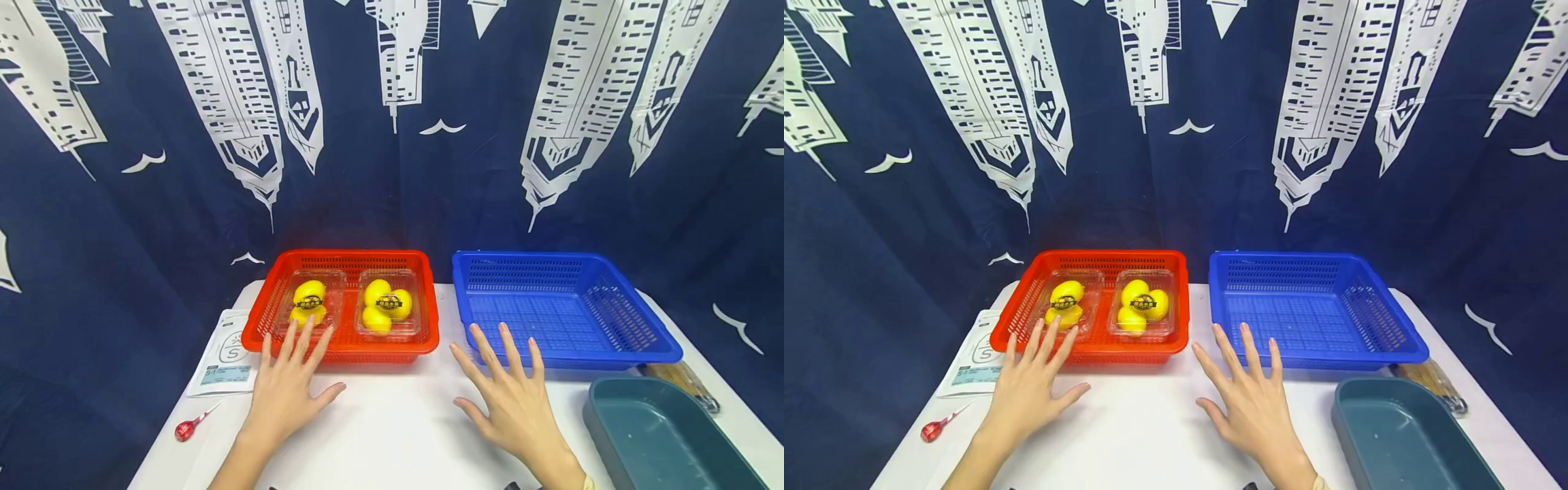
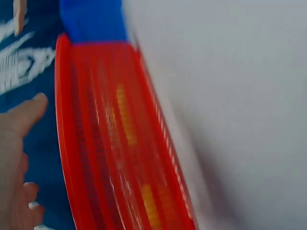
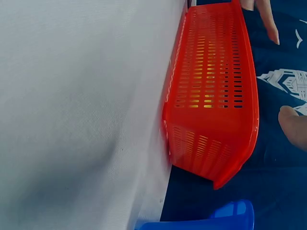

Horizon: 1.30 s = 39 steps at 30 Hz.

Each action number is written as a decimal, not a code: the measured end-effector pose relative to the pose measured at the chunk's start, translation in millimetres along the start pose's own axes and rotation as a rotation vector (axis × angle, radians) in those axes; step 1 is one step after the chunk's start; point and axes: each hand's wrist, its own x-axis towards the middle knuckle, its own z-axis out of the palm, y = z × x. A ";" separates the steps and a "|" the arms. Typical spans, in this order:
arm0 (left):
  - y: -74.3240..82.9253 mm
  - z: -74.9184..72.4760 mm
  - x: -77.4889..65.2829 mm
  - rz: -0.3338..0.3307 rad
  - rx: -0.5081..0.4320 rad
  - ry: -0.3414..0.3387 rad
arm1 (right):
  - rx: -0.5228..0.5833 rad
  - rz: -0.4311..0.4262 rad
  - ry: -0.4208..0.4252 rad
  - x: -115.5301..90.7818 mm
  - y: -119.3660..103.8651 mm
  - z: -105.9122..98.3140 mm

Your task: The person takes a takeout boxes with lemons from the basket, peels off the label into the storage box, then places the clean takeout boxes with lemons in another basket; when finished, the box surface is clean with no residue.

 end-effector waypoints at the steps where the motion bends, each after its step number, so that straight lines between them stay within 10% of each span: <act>1: -6.3 -0.2 2.0 -0.018 -0.029 -0.004 | 0.001 0.000 0.003 0.1 0.0 0.1; 16: -100.0 1.3 20.5 -0.394 -0.413 -0.183 | 0.006 -0.035 0.029 4.4 1.2 -3.2; 29: -110.4 17.2 12.8 -0.444 -0.648 -0.210 | 0.000 -0.062 0.054 17.4 3.4 -6.5; 39: -111.3 29.4 11.5 -0.487 -0.854 -0.162 | 0.216 -0.023 -0.040 44.9 3.3 -9.6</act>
